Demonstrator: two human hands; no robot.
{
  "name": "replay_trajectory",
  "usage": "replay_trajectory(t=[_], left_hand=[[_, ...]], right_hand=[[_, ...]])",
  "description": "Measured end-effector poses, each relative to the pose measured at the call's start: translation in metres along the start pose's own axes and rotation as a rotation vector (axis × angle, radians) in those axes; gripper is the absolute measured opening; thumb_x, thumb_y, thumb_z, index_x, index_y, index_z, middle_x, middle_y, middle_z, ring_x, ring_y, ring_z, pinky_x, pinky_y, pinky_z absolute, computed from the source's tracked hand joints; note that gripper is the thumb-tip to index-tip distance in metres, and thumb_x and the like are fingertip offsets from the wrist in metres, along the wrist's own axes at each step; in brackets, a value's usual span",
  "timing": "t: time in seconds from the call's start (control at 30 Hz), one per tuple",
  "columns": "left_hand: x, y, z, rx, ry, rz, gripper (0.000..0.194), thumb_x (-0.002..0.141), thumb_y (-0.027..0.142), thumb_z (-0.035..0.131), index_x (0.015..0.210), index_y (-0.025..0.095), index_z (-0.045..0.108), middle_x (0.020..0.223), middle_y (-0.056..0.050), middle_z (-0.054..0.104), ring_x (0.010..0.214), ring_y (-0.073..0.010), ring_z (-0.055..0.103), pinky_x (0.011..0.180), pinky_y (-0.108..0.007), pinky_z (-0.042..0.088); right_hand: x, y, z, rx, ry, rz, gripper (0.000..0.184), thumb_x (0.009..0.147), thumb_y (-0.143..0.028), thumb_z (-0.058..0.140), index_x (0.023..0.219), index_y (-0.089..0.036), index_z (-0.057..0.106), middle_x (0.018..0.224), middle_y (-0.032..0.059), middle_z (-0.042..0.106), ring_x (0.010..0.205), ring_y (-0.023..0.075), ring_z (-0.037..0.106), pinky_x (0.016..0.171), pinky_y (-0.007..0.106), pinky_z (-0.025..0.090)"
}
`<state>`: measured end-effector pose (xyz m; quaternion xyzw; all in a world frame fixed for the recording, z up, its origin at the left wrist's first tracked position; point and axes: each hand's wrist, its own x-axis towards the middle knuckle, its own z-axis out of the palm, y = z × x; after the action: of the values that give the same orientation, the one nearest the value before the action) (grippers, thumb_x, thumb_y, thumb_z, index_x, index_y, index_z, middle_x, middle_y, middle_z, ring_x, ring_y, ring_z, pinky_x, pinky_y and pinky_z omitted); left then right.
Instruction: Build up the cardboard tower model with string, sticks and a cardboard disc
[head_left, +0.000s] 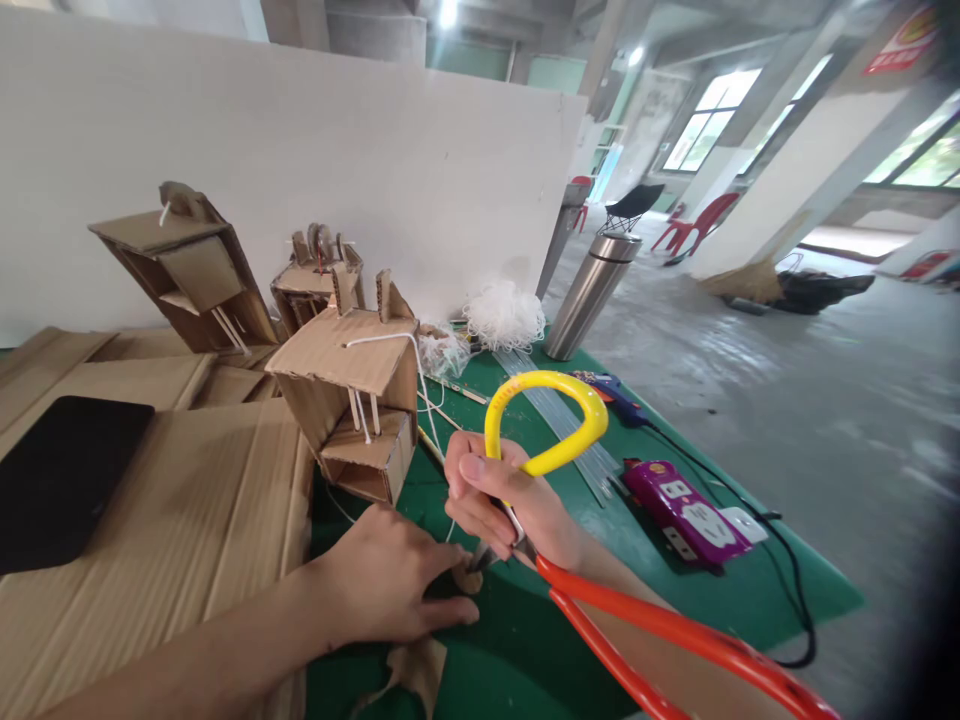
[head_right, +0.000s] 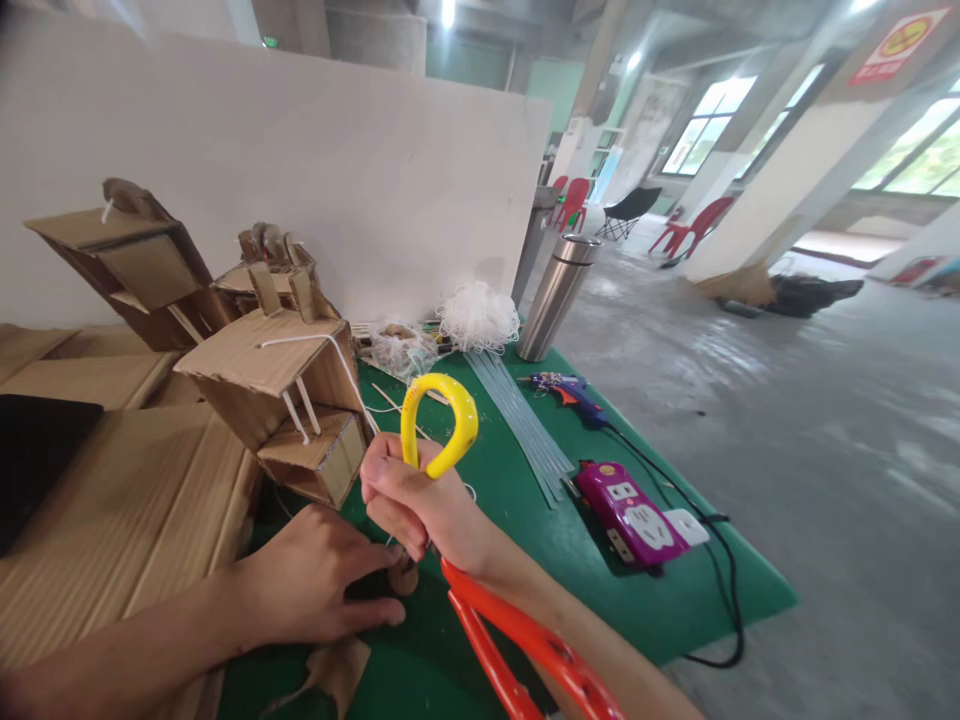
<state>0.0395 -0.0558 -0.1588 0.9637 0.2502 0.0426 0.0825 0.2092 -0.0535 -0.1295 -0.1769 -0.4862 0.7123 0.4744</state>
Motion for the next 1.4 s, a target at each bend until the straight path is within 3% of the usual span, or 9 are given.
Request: replay_trajectory(t=[0.13,0.33,0.43,0.57,0.8,1.0,1.2,1.3,1.4], left_hand=[[0.000,0.000,0.004,0.034,0.019,0.016,0.039,0.086,0.052,0.064,0.064,0.020,0.065,0.058,0.001,0.069,0.050,-0.0183,0.065,0.044,-0.028,0.032],[0.000,0.002,-0.004,-0.002,-0.024,-0.035,0.040,0.083,0.054,0.068,0.111,0.025,0.065,0.070,0.002,0.074,0.057,-0.0224,0.069,0.046,-0.028,0.037],[0.000,0.000,0.000,-0.009,0.011,0.013,0.027,0.085,0.050,0.067,0.089,0.024,0.070,0.064,0.003,0.071,0.054,-0.0188,0.066,0.046,-0.027,0.035],[0.000,-0.001,0.005,0.001,0.062,0.031,0.038,0.085,0.049,0.066,0.062,0.019,0.064,0.054,0.002,0.064,0.046,-0.0148,0.059,0.043,-0.026,0.032],[0.002,0.002,-0.007,-0.030,-0.061,-0.055,0.036,0.083,0.052,0.067,0.108,0.026,0.067,0.071,0.001,0.074,0.059,-0.0218,0.069,0.049,-0.026,0.041],[0.002,0.001,-0.003,-0.019,-0.051,-0.042,0.035,0.085,0.051,0.067,0.069,0.020,0.066,0.062,0.001,0.070,0.054,-0.0186,0.066,0.047,-0.025,0.038],[0.002,0.002,-0.005,-0.036,-0.029,-0.063,0.038,0.083,0.053,0.068,0.108,0.024,0.067,0.073,0.000,0.075,0.060,-0.0225,0.070,0.049,-0.026,0.041],[0.001,0.000,-0.001,-0.014,-0.002,-0.012,0.029,0.086,0.051,0.065,0.084,0.023,0.071,0.064,0.001,0.072,0.054,-0.0201,0.067,0.046,-0.026,0.037],[0.001,0.000,0.002,-0.001,0.025,-0.009,0.039,0.085,0.053,0.065,0.065,0.019,0.065,0.057,0.000,0.068,0.049,-0.0184,0.064,0.044,-0.026,0.034]], right_hand=[[0.000,-0.001,0.000,-0.004,0.005,-0.004,0.023,0.092,-0.033,0.057,0.074,-0.018,0.055,0.039,-0.0135,0.035,0.029,0.0032,0.023,0.033,0.015,0.018],[-0.001,0.000,0.000,0.005,0.001,-0.001,0.023,0.092,-0.033,0.057,0.074,-0.018,0.056,0.038,-0.0134,0.035,0.029,0.0031,0.023,0.032,0.015,0.019],[0.000,-0.001,0.000,-0.013,0.017,0.011,0.025,0.091,-0.036,0.058,0.073,-0.019,0.055,0.038,-0.0137,0.035,0.028,0.0032,0.023,0.032,0.016,0.018],[0.001,-0.002,0.000,-0.019,0.023,0.013,0.025,0.090,-0.036,0.059,0.073,-0.019,0.055,0.038,-0.0137,0.035,0.028,0.0034,0.023,0.032,0.016,0.018],[0.000,-0.001,0.000,-0.002,0.007,0.011,0.024,0.091,-0.034,0.058,0.074,-0.019,0.055,0.039,-0.0134,0.035,0.029,0.0034,0.023,0.032,0.015,0.019],[0.000,-0.001,0.001,-0.011,0.002,-0.006,0.024,0.092,-0.034,0.057,0.074,-0.019,0.055,0.039,-0.0132,0.036,0.029,0.0035,0.024,0.032,0.015,0.018],[-0.001,-0.001,0.000,-0.012,0.005,0.003,0.024,0.092,-0.034,0.058,0.074,-0.019,0.055,0.039,-0.0133,0.035,0.029,0.0032,0.024,0.032,0.015,0.020],[0.000,-0.001,0.000,-0.020,0.009,0.000,0.024,0.092,-0.035,0.058,0.073,-0.019,0.055,0.039,-0.0134,0.035,0.029,0.0035,0.024,0.031,0.015,0.020],[0.000,-0.001,0.000,-0.021,0.011,-0.004,0.024,0.091,-0.035,0.058,0.073,-0.019,0.055,0.038,-0.0134,0.035,0.028,0.0035,0.024,0.032,0.016,0.019]])
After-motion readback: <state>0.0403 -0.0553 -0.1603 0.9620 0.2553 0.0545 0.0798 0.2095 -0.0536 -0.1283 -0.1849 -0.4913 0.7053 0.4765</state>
